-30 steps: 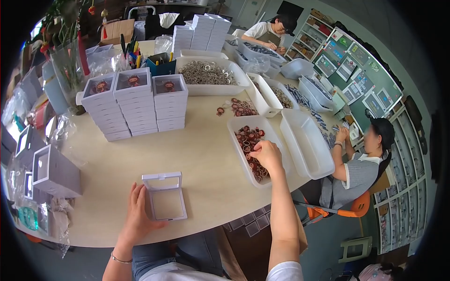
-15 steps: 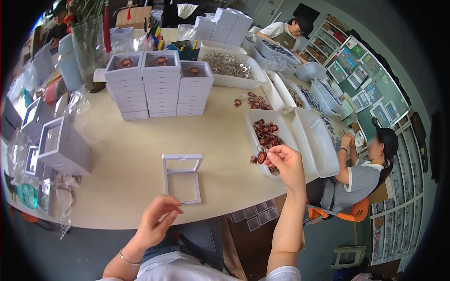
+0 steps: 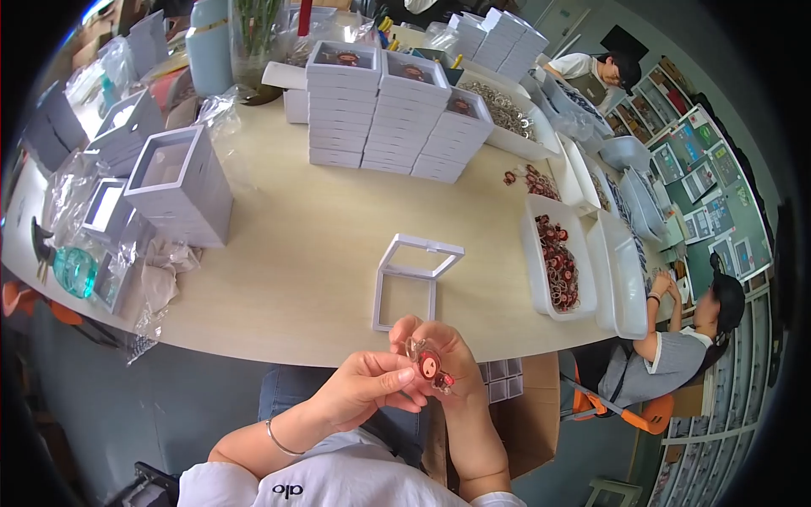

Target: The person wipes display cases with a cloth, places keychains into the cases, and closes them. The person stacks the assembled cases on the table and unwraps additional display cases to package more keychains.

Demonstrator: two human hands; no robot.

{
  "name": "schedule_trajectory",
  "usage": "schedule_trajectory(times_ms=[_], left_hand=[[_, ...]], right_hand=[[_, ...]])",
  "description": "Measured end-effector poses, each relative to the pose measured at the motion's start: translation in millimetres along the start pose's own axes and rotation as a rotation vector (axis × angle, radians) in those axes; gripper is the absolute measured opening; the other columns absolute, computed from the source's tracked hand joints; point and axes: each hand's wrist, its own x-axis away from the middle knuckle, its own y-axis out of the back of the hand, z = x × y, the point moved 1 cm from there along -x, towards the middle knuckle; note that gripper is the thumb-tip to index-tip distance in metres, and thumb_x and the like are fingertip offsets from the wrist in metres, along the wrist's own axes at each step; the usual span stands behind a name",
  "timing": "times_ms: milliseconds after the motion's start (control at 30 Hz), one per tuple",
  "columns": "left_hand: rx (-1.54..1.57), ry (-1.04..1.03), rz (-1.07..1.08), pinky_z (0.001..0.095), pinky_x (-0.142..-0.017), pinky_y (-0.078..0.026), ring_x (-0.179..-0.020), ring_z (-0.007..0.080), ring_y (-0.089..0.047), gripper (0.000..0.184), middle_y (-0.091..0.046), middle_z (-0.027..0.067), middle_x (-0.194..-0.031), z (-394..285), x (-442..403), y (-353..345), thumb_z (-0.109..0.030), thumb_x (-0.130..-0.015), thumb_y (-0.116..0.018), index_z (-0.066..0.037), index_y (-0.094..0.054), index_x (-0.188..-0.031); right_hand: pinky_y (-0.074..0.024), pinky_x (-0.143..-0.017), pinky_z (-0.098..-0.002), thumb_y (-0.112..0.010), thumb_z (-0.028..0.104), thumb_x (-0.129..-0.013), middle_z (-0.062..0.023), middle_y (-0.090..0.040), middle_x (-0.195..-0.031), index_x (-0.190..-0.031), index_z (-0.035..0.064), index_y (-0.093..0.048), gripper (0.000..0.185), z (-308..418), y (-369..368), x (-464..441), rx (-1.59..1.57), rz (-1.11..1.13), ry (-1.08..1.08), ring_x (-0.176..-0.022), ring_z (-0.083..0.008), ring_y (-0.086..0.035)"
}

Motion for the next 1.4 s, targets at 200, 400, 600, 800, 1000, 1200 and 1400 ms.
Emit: schedule_trajectory(times_ms=[200, 400, 600, 800, 1000, 1200, 1400], left_hand=[[0.049, -0.125, -0.122, 0.0249, -0.061, -0.058, -0.068, 0.0158, -0.068, 0.017, -0.069, 0.0128, -0.086, -4, 6, 10, -0.015, -0.092, -0.064, 0.002, -0.066, -0.091], [0.002, -0.227, -0.203, 0.0237, -0.059, -0.057, -0.066, 0.0139, -0.067, 0.014, -0.070, 0.0118, -0.084, -15, 8, 15, -0.013, -0.090, -0.066, 0.000, -0.066, -0.088], [-0.012, -0.222, -0.227, 0.0244, -0.058, -0.057, -0.066, 0.0144, -0.067, 0.014, -0.070, 0.0117, -0.084, -11, 1, 19, -0.013, -0.090, -0.066, 0.001, -0.066, -0.088], [0.029, -0.181, -0.237, 0.0250, -0.068, -0.058, -0.077, 0.0156, -0.068, 0.015, -0.069, 0.0118, -0.090, -12, -4, 11, -0.015, -0.093, -0.063, 0.000, -0.064, -0.094], [0.181, -0.112, -0.265, 0.0240, -0.074, -0.055, -0.083, 0.0145, -0.066, 0.015, -0.067, 0.0109, -0.099, -16, -18, 5, -0.014, -0.096, -0.057, -0.001, -0.060, -0.104], [0.002, -0.167, -0.269, 0.0233, -0.068, -0.055, -0.077, 0.0130, -0.065, 0.014, -0.068, 0.0085, -0.090, -18, -26, 31, -0.010, -0.093, -0.062, 0.000, -0.065, -0.101], [-0.447, -0.205, -0.399, 0.0237, -0.062, -0.054, -0.067, 0.0135, -0.065, 0.015, -0.068, 0.0064, -0.079, -46, -37, 30, -0.012, -0.087, -0.070, 0.003, -0.069, -0.092]], right_hand=[[-0.0516, -0.075, -0.0243, -0.071, 0.005, -0.083, -0.0093, -0.058, -0.108, -0.102, 0.0038, -0.066, 0.019, -10, -8, -4, 0.198, -0.124, 0.115, -0.086, -0.0120, -0.061], [-0.0510, -0.072, -0.0298, -0.076, -0.002, -0.075, -0.0101, -0.065, -0.098, -0.097, 0.0000, -0.066, 0.025, 18, -30, 27, 1.371, -0.292, 0.612, -0.085, -0.0213, -0.063], [-0.0524, -0.064, -0.0332, -0.083, 0.001, -0.063, -0.0088, -0.067, -0.091, -0.091, 0.0024, -0.068, 0.031, 25, -62, 30, 1.802, -0.111, 0.782, -0.078, -0.0252, -0.064], [-0.0535, -0.063, -0.0318, -0.082, 0.000, -0.064, -0.0100, -0.067, -0.093, -0.089, 0.0003, -0.069, 0.028, 28, -62, 30, 1.827, -0.119, 0.722, -0.077, -0.0240, -0.065], [-0.0544, -0.066, -0.0316, -0.081, 0.000, -0.065, -0.0101, -0.066, -0.097, -0.092, -0.0006, -0.068, 0.030, 34, -58, 36, 1.733, -0.074, 0.664, -0.081, -0.0235, -0.065], [-0.0545, -0.061, -0.0300, -0.082, -0.002, -0.064, -0.0089, -0.067, -0.091, -0.088, 0.0014, -0.070, 0.028, 41, -40, 42, 1.579, -0.211, 0.629, -0.074, -0.0224, -0.066], [-0.0544, -0.064, -0.0287, -0.082, -0.004, -0.063, -0.0116, -0.070, -0.087, -0.083, -0.0003, -0.070, 0.024, 36, -10, 38, 1.483, -0.478, 0.595, -0.074, -0.0214, -0.067]])
